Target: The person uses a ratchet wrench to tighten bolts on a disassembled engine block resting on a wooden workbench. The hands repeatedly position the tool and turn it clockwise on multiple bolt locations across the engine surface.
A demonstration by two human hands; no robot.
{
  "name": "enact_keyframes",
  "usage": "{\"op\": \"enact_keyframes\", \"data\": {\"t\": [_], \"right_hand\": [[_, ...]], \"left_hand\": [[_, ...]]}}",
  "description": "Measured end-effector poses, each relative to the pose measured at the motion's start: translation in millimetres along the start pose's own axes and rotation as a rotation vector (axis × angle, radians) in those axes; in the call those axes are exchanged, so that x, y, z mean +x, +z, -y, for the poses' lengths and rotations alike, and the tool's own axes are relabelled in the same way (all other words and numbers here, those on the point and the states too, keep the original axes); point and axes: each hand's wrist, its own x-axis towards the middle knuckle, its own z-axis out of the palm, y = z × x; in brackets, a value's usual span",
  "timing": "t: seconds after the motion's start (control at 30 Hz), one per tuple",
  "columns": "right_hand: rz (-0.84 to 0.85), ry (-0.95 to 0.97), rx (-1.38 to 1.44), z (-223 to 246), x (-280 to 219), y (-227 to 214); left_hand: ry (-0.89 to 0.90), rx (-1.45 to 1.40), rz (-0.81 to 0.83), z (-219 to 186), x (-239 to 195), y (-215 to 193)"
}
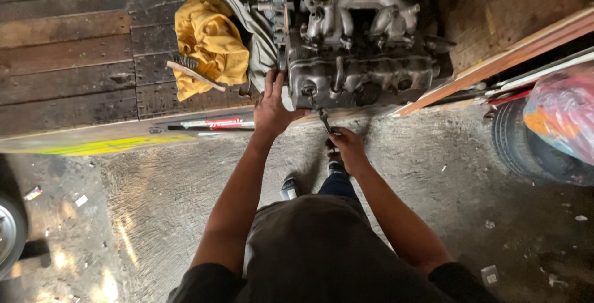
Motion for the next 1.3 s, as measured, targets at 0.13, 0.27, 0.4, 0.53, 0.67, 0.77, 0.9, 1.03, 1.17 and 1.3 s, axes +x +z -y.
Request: {"op": "enact_keyframes", "data": {"t": [0.13, 0.27, 0.4, 0.53, 0.67, 0.77, 0.9, 1.03, 1.17, 1.3], "right_hand": [[0.036, -0.05, 0.093, -17.1, 12.2, -2.5], [0.048, -0.052, 0.1, -25.3, 16.0, -5.3], [0.067, -0.1, 0.133, -30.1, 21.0, -4.4], [0.062, -0.121, 0.075, -31.2, 27.4, -5.9], [-0.011, -0.267, -0.259, -21.3, 30.3, -15.2], [-0.099, -0.503, -0.594, 0.3, 24.4, -20.9], [-0.217, -0.615, -1.026, 46.0, -4.9, -22.1], [-0.149, -1.014, -1.452, 92.5, -22.5, -17.1], [-0.046, -1.166, -1.838, 135.4, -31.0, -3.3], [0.082, -1.068, -2.044, 150.1, -37.1, 15.2]], "left_hand": [[-0.059, 0.034, 0.055, -7.0, 1.1, -6.9], [-0.04, 0.052, 0.044, -6.7, -0.2, -6.4], [-0.076, 0.041, 0.084, -6.9, 2.5, -6.5], [-0.057, 0.047, 0.064, -5.5, 1.0, -5.4], [-0.027, 0.044, 0.038, -3.0, 1.2, -3.8], [-0.022, 0.04, 0.023, -2.1, 1.5, -2.8], [0.013, 0.038, -0.023, -5.7, -0.6, -5.8], [-0.116, 0.0, 0.114, -12.1, 0.6, -11.1], [0.022, 0.019, -0.027, -2.1, -0.4, -2.0], [0.071, -0.014, -0.029, 5.2, -0.8, 0.6]]}}
